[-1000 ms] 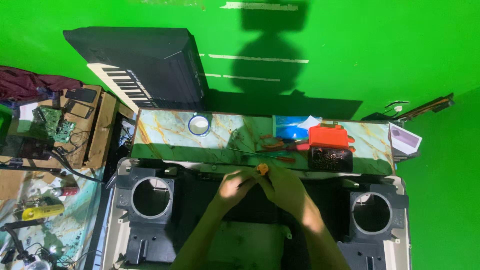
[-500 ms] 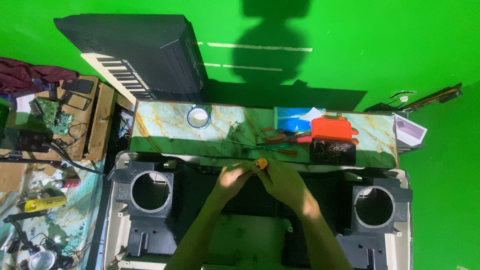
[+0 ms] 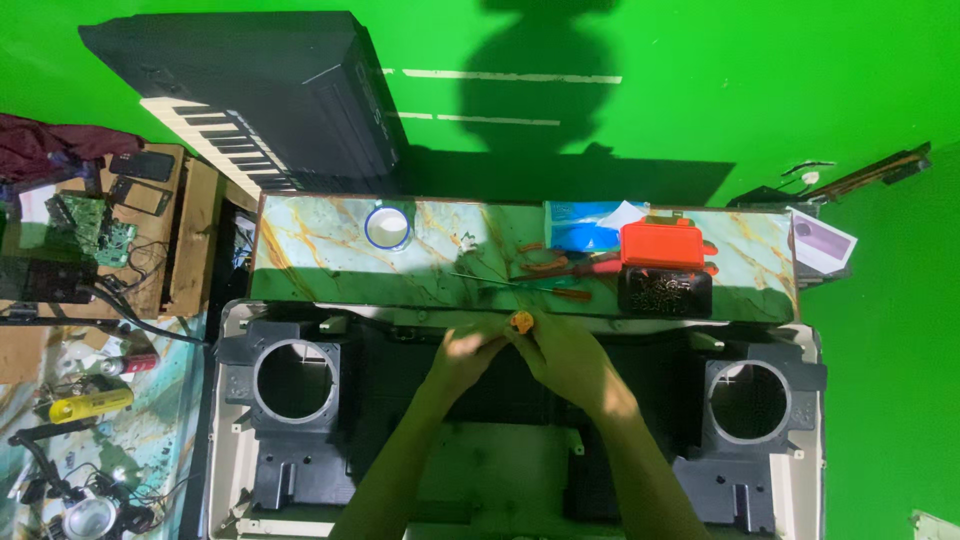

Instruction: The person uses a screwdriver to remove screws from the black plastic interior chassis of an electronic device on a workbench, handling the tool to unscrew multiple fasteners.

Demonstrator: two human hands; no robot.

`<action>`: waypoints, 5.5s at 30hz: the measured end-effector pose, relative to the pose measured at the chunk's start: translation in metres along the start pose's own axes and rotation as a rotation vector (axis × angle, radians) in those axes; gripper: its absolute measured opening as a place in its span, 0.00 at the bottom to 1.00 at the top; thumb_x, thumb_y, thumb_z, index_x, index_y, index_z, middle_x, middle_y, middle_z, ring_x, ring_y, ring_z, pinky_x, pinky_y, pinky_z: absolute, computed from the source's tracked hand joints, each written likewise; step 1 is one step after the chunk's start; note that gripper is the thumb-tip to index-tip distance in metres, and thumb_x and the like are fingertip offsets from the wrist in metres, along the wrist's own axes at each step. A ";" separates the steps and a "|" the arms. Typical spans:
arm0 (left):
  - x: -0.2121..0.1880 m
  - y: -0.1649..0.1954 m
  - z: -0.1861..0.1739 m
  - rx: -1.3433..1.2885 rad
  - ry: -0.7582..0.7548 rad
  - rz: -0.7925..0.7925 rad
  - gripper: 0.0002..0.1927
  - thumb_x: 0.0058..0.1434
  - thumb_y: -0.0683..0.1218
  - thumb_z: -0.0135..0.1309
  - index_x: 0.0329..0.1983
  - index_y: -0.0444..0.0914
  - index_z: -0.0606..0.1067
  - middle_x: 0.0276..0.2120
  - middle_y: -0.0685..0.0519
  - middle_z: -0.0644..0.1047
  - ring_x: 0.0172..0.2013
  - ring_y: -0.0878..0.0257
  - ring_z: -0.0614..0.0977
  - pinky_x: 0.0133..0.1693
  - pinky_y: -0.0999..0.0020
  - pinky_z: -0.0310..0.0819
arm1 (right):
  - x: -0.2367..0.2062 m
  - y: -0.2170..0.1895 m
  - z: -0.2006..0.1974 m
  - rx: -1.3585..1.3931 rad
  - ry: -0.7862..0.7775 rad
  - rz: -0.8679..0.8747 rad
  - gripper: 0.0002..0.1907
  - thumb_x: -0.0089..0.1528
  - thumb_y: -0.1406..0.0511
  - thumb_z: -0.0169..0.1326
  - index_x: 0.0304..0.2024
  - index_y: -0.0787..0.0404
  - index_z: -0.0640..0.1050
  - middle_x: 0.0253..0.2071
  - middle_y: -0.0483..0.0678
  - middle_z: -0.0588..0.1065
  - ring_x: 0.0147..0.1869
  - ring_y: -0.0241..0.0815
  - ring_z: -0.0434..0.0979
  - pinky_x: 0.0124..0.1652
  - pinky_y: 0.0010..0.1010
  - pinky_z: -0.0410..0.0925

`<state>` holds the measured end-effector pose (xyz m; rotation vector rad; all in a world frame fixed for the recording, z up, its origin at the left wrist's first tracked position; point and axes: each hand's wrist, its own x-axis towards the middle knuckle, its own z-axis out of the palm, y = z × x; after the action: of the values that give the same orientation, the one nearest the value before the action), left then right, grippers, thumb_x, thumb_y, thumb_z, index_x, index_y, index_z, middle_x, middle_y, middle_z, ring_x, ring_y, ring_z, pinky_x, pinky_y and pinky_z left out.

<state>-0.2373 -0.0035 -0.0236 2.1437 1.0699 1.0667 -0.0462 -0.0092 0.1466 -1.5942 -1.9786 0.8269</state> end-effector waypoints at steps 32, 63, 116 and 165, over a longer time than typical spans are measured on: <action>0.003 0.003 -0.005 -0.096 0.021 0.043 0.11 0.62 0.41 0.63 0.48 0.36 0.81 0.47 0.48 0.84 0.46 0.55 0.86 0.46 0.63 0.82 | -0.002 0.001 0.002 0.019 -0.035 0.016 0.14 0.67 0.58 0.52 0.46 0.62 0.76 0.32 0.60 0.78 0.33 0.64 0.78 0.29 0.49 0.69; -0.007 0.009 -0.016 -0.108 -0.081 -0.003 0.13 0.58 0.36 0.62 0.47 0.32 0.79 0.41 0.44 0.83 0.38 0.49 0.86 0.38 0.61 0.82 | -0.014 -0.052 -0.012 -0.248 0.107 -0.121 0.11 0.65 0.60 0.54 0.36 0.63 0.75 0.27 0.55 0.75 0.27 0.55 0.78 0.26 0.41 0.69; -0.011 0.018 -0.015 -0.342 -0.090 -0.217 0.21 0.62 0.37 0.55 0.60 0.36 0.75 0.44 0.43 0.83 0.41 0.51 0.86 0.41 0.63 0.79 | -0.021 -0.047 -0.010 -0.051 0.158 -0.233 0.08 0.65 0.65 0.54 0.42 0.64 0.71 0.33 0.57 0.74 0.35 0.59 0.76 0.32 0.44 0.69; 0.014 0.049 -0.026 -0.277 -0.087 -0.015 0.16 0.62 0.39 0.56 0.53 0.33 0.75 0.47 0.42 0.81 0.46 0.46 0.84 0.46 0.59 0.79 | -0.024 -0.040 -0.006 -0.379 0.303 -0.229 0.14 0.66 0.61 0.53 0.48 0.65 0.73 0.26 0.52 0.76 0.25 0.50 0.77 0.24 0.38 0.69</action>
<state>-0.2332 -0.0167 0.0316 1.9386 0.8429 1.0384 -0.0648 -0.0371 0.1798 -1.5365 -2.1200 0.1142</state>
